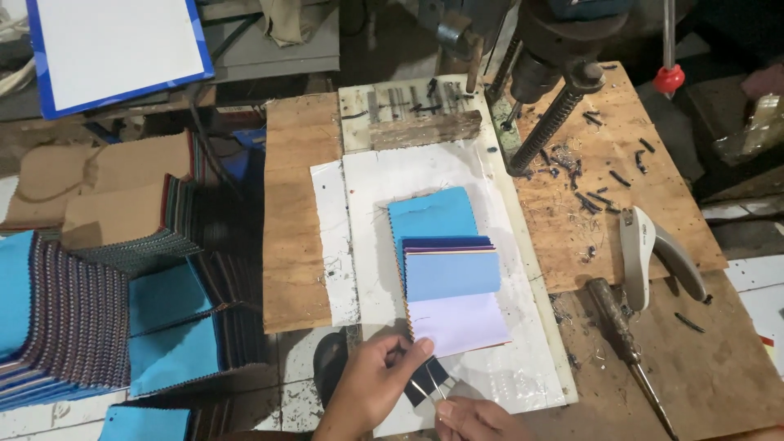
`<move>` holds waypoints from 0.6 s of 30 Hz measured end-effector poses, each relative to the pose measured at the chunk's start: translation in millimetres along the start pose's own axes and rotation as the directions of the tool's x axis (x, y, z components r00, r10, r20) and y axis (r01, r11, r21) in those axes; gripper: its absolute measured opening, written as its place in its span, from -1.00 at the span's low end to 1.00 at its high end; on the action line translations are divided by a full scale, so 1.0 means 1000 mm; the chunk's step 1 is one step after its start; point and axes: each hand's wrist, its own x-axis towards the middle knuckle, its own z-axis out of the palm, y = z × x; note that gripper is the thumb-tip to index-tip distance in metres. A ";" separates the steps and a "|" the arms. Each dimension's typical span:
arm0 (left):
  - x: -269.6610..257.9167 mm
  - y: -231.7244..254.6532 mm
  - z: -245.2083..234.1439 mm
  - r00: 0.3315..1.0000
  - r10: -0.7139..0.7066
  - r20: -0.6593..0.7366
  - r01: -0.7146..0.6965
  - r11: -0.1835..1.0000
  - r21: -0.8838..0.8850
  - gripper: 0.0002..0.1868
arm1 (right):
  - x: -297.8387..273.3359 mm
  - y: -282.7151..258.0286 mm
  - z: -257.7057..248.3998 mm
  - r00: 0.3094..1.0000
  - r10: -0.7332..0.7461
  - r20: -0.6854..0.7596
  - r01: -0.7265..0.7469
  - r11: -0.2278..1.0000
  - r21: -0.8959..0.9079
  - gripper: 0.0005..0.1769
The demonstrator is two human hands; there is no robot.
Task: The person assembles notebooks by stacking blue and brown covers with inner pages, securing them with binder clips, and using a drill press to punch holes along the spine. They handle multiple notebook stacks, aligning them under the drill bit and operating the machine's lever to complete the binding process.
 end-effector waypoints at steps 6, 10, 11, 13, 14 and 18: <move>0.002 -0.002 -0.001 1.000 -0.005 0.001 0.005 0.997 0.075 -0.54 | 0.027 -0.006 -0.016 0.914 0.184 0.362 -0.087 0.960 -0.268 -0.48; 0.005 -0.010 -0.001 1.000 0.030 0.004 -0.030 0.999 -0.017 -0.55 | 0.018 -0.014 -0.011 0.944 0.194 0.266 -0.151 0.974 -0.171 -0.46; 0.007 -0.014 0.000 0.999 0.054 -0.007 -0.054 0.997 -0.053 -0.55 | 0.015 -0.018 -0.009 0.954 0.208 0.215 -0.183 0.974 -0.130 -0.45; 0.007 -0.011 0.001 0.999 0.049 -0.016 -0.050 0.998 -0.038 -0.57 | 0.019 -0.016 -0.013 0.949 0.201 0.243 -0.171 0.975 -0.141 -0.43; 0.006 -0.011 0.001 0.999 0.039 -0.026 -0.039 0.999 -0.022 -0.58 | 0.020 -0.014 -0.015 0.941 0.201 0.272 -0.165 0.975 -0.152 -0.41; 0.000 -0.005 0.001 0.999 0.028 -0.035 -0.029 0.999 -0.035 -0.60 | 0.022 0.003 -0.005 0.969 0.153 0.194 -0.148 0.988 -0.040 -0.41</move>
